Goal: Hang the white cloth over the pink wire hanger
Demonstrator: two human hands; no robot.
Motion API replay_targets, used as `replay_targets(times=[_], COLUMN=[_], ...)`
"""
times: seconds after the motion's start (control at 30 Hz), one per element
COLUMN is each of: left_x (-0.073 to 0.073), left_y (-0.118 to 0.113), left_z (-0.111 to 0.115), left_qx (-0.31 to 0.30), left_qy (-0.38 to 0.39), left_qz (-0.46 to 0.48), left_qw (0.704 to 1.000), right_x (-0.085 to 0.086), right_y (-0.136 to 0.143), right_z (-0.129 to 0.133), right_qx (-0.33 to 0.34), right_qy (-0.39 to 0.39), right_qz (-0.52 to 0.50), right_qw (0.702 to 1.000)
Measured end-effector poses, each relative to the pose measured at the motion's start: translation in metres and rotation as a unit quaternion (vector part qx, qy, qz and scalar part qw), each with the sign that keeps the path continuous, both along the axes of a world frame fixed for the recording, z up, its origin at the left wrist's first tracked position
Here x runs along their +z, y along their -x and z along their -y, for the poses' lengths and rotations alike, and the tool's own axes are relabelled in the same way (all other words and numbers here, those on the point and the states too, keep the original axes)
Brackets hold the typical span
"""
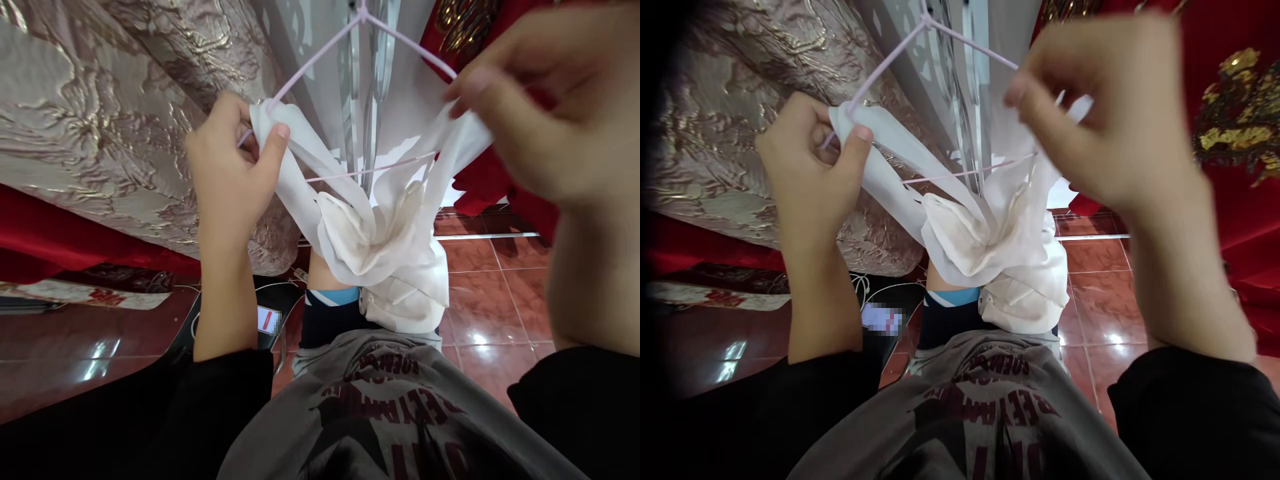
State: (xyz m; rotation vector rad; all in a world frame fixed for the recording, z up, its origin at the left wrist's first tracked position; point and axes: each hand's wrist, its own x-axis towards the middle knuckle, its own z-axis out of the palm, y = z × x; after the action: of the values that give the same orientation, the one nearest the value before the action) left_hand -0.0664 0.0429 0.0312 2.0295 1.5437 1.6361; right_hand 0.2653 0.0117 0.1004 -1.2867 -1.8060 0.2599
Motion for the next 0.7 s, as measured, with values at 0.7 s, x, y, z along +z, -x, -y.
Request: replay_targets(times=[0.7], left_x=[-0.118], left_y=[-0.087], left_z=[0.041], left_qx=[0.045], left_qy=[-0.010], left_qz=[0.327], left_qw=[0.944], right_x=[-0.168], right_y=[0.075], right_z=[-0.024], right_qx=[-0.029], right_qy=[-0.167], right_qz=[0.005], right_qw=[0.986])
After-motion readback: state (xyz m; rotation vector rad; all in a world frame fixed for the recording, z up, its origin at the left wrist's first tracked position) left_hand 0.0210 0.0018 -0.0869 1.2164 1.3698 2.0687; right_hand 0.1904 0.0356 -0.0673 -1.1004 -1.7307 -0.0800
